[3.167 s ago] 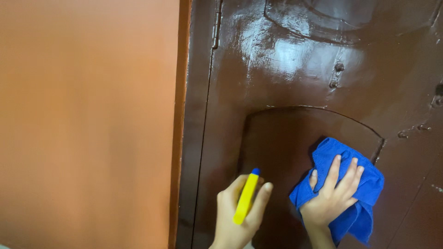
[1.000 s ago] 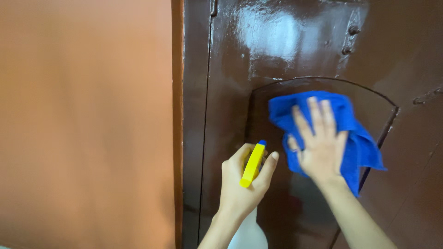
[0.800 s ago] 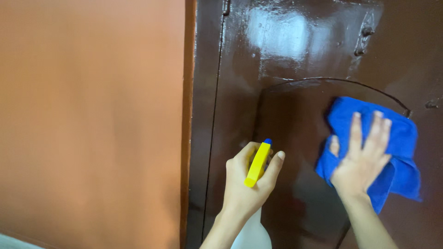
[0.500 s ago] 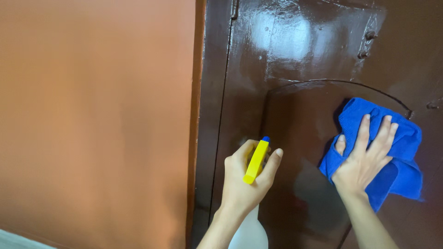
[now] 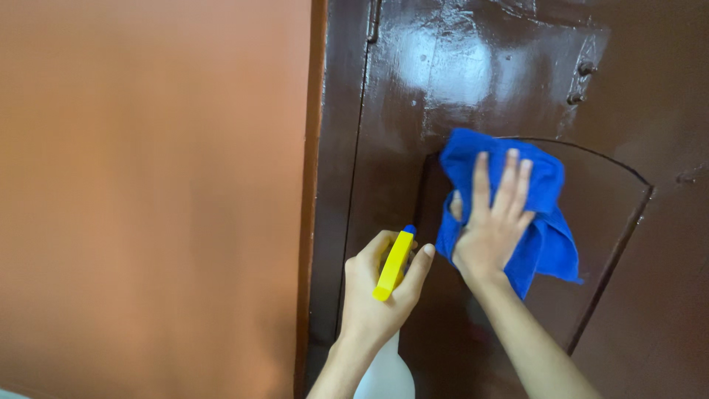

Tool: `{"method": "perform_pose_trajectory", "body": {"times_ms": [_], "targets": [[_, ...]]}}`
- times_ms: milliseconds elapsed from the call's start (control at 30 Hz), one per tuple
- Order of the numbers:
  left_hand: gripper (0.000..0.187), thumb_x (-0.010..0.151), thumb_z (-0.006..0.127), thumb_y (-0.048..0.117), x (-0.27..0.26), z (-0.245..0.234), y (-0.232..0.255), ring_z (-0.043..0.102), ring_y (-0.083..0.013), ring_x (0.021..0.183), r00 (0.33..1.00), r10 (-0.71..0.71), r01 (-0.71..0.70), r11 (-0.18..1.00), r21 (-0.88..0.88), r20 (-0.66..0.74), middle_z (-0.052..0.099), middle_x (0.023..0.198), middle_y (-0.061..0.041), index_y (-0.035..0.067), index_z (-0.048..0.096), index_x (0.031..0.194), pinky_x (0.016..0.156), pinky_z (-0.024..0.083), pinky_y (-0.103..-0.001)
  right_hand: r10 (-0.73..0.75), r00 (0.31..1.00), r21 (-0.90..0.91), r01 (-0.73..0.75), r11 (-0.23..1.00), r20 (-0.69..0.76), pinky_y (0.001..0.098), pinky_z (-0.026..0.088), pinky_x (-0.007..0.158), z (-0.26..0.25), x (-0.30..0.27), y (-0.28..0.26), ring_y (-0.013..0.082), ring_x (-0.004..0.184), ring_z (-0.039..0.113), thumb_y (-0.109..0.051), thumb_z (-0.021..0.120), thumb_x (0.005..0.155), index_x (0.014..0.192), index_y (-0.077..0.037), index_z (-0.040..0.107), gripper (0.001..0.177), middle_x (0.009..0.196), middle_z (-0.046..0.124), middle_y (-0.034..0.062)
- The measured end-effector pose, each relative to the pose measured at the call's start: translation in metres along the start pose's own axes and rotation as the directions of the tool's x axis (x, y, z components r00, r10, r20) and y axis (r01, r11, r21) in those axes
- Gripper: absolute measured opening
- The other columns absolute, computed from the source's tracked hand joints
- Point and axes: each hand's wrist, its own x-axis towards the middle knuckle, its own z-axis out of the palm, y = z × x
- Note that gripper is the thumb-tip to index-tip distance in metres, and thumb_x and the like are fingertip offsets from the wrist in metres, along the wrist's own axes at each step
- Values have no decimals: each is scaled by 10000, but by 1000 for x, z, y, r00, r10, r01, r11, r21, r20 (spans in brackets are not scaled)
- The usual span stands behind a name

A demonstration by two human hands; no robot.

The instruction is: The person sprays a cleaning solution onto a brown wooden door and wipes the surface with a blue cloth. They systematically clean the door from top to bottom, covering the entire visible area.

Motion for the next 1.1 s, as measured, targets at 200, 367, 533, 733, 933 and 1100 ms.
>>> {"method": "perform_pose_trajectory", "body": {"times_ms": [200, 367, 533, 733, 933, 1100], "targets": [[277, 859, 766, 278, 0, 16, -5, 651, -78, 596, 999, -13, 17, 997, -75, 49, 710, 674, -62, 13, 697, 897, 569, 525, -245, -393, 910, -36, 401, 915, 133, 593, 335, 1132, -8, -2, 1, 310, 1566, 213, -337, 657, 911, 1591, -240, 394, 735, 1690, 229, 118], [257, 867, 760, 267, 0, 31, 0, 619, -77, 532, 998, -23, 31, 991, -128, 61, 676, 630, -56, 18, 694, 882, 515, 499, -246, -475, 859, -63, 494, 867, 193, 534, 294, 1175, -11, -12, 11, 309, 1556, 218, -310, 671, 849, 1574, -254, 420, 769, 1677, 256, 120], [266, 868, 758, 281, 0, 42, 9, 600, -77, 493, 995, -52, 65, 986, -153, 88, 659, 600, -53, 24, 693, 888, 482, 473, -240, -589, 764, -38, 619, 785, 263, 528, 287, 1181, -24, -25, 44, 277, 1544, 261, -321, 663, 864, 1503, -263, 472, 670, 1664, 306, 97], [303, 860, 768, 300, -4, 42, 12, 604, -80, 478, 993, -56, 67, 992, -110, 105, 646, 600, -46, 15, 666, 856, 474, 477, -244, -498, 835, 30, 506, 862, 233, 563, 290, 1139, -46, -20, 83, 307, 1505, 327, -362, 698, 804, 1477, -252, 522, 705, 1622, 380, 114], [310, 853, 769, 319, -2, 37, 8, 581, -90, 496, 992, -80, 87, 994, -67, 94, 631, 587, -60, 24, 674, 866, 494, 474, -256, -345, 936, -103, 351, 931, 73, 620, 293, 1189, -49, -6, 109, 333, 1560, 322, -300, 689, 870, 1542, -228, 522, 697, 1675, 368, 132], [307, 852, 770, 314, -3, 41, -7, 597, -90, 532, 994, -53, 55, 998, -20, 95, 642, 605, -53, 20, 685, 873, 528, 492, -254, -221, 975, -89, 218, 972, -14, 647, 306, 1159, -45, -9, 108, 373, 1579, 286, -302, 667, 949, 1586, -194, 511, 665, 1695, 333, 177]]}}
